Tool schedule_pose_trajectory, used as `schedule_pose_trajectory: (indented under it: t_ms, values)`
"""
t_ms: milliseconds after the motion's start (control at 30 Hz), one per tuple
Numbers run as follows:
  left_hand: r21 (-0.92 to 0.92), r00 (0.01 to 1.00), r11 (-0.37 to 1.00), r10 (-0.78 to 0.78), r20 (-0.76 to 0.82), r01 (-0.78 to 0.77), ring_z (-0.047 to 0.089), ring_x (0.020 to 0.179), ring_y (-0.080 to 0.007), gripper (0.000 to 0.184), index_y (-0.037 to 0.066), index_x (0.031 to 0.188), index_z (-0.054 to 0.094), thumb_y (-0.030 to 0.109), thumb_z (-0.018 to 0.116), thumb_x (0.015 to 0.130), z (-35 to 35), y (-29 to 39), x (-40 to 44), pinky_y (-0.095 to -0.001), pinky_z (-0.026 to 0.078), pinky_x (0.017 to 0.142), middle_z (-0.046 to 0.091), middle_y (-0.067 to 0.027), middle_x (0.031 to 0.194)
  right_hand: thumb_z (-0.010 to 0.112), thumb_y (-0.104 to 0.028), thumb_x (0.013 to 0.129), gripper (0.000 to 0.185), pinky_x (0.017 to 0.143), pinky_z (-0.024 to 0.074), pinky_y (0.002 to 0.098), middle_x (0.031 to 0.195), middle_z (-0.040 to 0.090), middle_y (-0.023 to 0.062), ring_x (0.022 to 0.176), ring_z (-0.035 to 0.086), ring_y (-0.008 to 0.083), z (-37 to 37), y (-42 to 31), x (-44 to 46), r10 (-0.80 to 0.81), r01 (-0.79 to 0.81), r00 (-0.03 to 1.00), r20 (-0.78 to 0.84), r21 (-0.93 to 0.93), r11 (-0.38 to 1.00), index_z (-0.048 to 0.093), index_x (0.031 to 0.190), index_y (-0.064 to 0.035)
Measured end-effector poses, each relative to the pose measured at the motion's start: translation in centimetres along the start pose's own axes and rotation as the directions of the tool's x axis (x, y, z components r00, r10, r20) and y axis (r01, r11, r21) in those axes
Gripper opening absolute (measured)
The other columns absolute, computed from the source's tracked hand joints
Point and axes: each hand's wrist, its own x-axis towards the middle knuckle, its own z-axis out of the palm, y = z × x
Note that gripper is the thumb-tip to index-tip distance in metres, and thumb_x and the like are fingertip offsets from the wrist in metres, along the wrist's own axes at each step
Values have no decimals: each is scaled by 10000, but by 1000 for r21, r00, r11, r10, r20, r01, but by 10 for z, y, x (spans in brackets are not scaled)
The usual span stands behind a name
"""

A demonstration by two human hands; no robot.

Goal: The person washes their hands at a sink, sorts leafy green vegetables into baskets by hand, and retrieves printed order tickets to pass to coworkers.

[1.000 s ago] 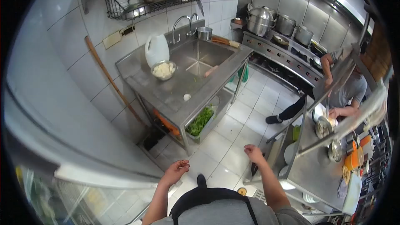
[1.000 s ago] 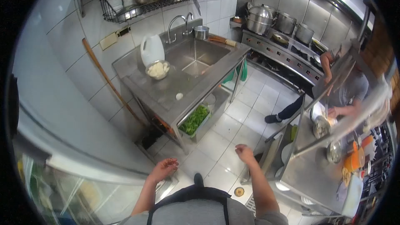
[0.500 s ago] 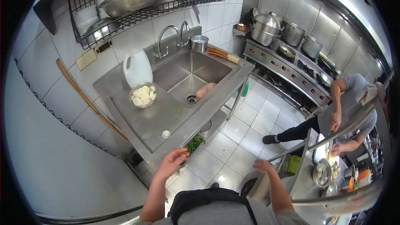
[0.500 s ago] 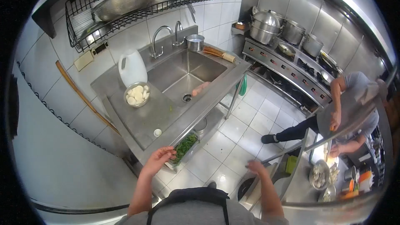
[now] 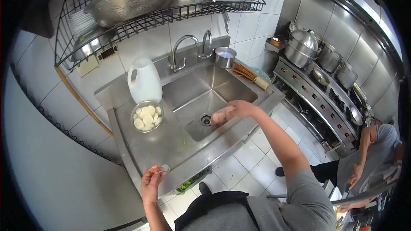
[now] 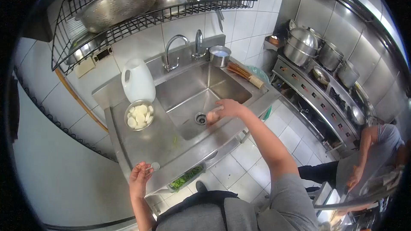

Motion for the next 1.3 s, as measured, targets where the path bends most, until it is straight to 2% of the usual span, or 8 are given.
schedule_pose_trajectory:
  t_ms: [133, 333, 567, 700, 733, 1000, 1167, 1300]
  values:
    - [23, 997, 1000, -6, 80, 5, 611, 911, -180, 241, 61, 1126, 556, 167, 557, 909, 48, 6, 44, -282, 453, 822, 619, -78, 1045, 624, -375, 748, 553, 911, 435, 407, 1177, 566, 193, 1086, 544, 340, -33, 33, 50, 231, -178, 959, 167, -283, 943, 556, 1177, -33]
    - [109, 996, 994, -21, 82, 12, 603, 927, -180, 254, 42, 1141, 539, 155, 542, 913, 103, 13, 79, -275, 441, 832, 618, -80, 1045, 667, -381, 728, 611, 939, 418, 415, 1185, 563, 190, 1105, 528, 349, -52, 98, 128, 76, -19, 984, 162, -325, 946, 541, 1211, -30]
    - [40, 902, 999, 34, -430, -18, 606, 932, -196, 258, 29, 1139, 522, 135, 538, 904, 141, -1, 65, -281, 450, 802, 606, -82, 1029, 646, -302, 723, 553, 922, 430, 430, 1194, 549, 209, 1101, 525, 375, -73, 143, 301, 84, 35, 956, 281, -393, 919, 547, 1164, 15]
    - [54, 851, 998, 40, -523, -14, 584, 958, -193, 317, 25, 1174, 506, 181, 552, 902, 180, -16, 54, -305, 460, 827, 591, -79, 1038, 521, -144, 799, 443, 979, 370, 483, 1411, 344, 150, 1292, 362, 280, -78, 146, 352, -172, 43, 924, -342, -353, 934, 511, 1220, -7]
    - [71, 856, 997, 39, -516, -3, 572, 1010, -204, 358, 15, 1211, 495, 197, 555, 908, 187, -21, 50, -321, 459, 868, 584, -95, 1097, 497, -139, 824, 466, 1004, 334, 491, 1465, 234, 124, 1320, 313, 257, -83, 144, 366, -178, 21, 925, -335, -422, 906, 453, 1273, -23]
    - [83, 804, 995, 0, -594, 61, 603, 921, -190, 278, 25, 1134, 522, 162, 553, 895, 249, -27, 62, -276, 461, 775, 604, -77, 1008, 508, -194, 811, 313, 960, 362, 460, 1196, 588, 94, 1091, 565, 272, -74, 123, 344, -12, 113, 983, 184, -552, 826, 644, 1075, -95]
    - [62, 962, 995, -53, -266, 72, 608, 960, -175, 317, -31, 1154, 525, 163, 561, 906, 277, -31, 149, -246, 466, 771, 607, -113, 1082, 534, -177, 807, 320, 733, 516, 489, 1056, 653, 109, 939, 632, 298, -32, 79, 331, -424, 557, 764, 485, -165, 814, 639, 1105, -129]
    - [104, 991, 985, -136, -13, 137, 607, 958, -170, 386, -6, 1202, 514, 250, 552, 915, 313, -44, 244, -244, 458, 778, 612, -88, 1080, 581, -117, 808, 236, 614, 537, 356, 892, 666, 131, 810, 652, 230, -28, 71, 338, -253, -93, 754, 607, 479, 873, 629, 1031, -59]
